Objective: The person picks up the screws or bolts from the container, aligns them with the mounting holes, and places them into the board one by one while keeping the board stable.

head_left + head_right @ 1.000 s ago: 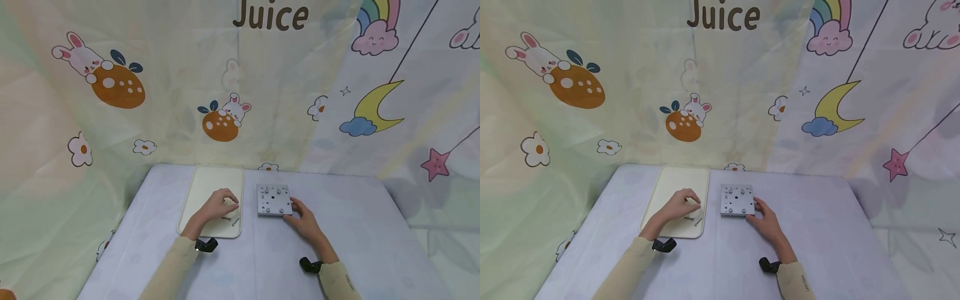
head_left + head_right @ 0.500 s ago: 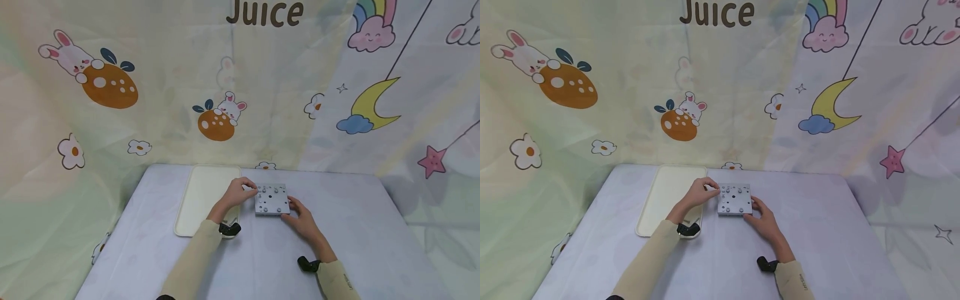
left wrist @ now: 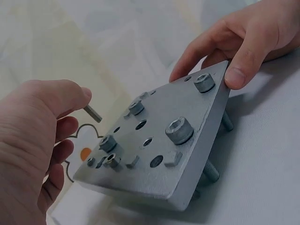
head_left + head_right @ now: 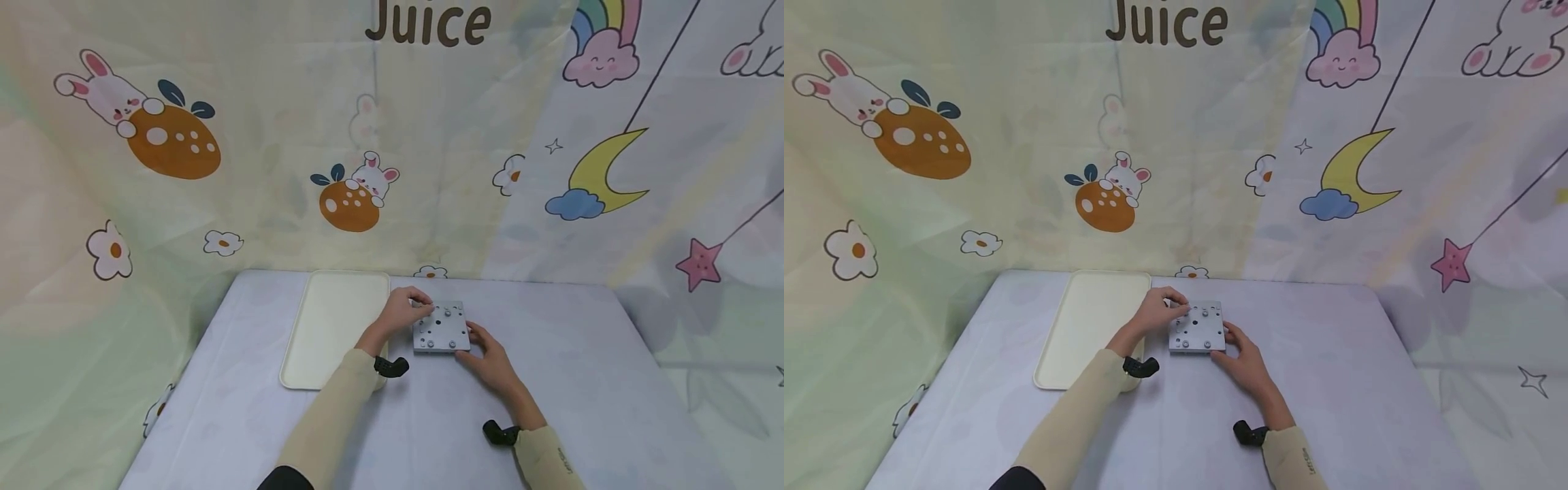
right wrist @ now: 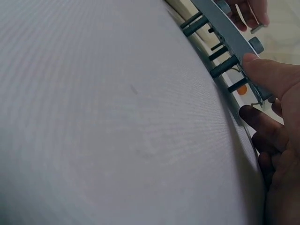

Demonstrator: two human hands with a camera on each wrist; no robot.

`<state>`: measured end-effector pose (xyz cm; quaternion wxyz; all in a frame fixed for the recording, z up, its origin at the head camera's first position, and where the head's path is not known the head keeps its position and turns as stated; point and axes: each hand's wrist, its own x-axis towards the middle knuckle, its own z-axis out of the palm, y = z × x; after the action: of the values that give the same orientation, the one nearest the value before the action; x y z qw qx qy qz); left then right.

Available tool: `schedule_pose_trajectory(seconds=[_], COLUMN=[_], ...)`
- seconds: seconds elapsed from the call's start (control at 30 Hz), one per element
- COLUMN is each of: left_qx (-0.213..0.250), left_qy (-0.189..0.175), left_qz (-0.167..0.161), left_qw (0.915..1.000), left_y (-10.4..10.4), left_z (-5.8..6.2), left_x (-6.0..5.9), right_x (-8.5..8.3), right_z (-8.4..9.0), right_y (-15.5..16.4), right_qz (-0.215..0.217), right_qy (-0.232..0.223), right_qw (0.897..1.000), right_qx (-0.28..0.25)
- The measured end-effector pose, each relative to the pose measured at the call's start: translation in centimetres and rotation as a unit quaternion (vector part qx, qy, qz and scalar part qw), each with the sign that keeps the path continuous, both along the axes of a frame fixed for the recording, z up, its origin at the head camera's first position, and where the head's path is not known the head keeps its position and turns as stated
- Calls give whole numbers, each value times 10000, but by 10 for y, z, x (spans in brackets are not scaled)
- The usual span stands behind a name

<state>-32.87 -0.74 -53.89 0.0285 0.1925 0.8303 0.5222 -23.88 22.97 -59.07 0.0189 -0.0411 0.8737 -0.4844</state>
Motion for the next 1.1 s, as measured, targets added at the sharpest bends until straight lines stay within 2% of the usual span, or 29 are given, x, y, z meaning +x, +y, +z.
schedule_pose_trajectory(seconds=[0.2,0.37,0.5,0.6,0.77,0.9,1.1], left_qx=[-69,-128,-223,-324,-472,-552,-893], left_qy=[103,179,247,296,295,289,217], left_qz=[-49,-176,-114,-4,-45,29,-2], left_qw=[9999,9996,9994,9990,9984,9981,9958], left_y=[11,17,18,19,20,18,19], left_z=[3,-1,-3,-2,-1,-2,-5], left_x=[-9,-16,-19,-20,-21,-19,-14], right_x=[-1,-2,-1,-1,-2,-3,0], right_z=[3,4,6,9,9,5,-3], right_y=[1,1,1,0,0,-1,-1], right_qz=[-8,22,-8,-23,-41,-23,-60], right_qy=[94,56,49,34,83,89,76], right_qw=[9999,10000,10000,10000,9999,9997,9999], right_qx=[-62,-58,-62,-55,-82,-238,-120])
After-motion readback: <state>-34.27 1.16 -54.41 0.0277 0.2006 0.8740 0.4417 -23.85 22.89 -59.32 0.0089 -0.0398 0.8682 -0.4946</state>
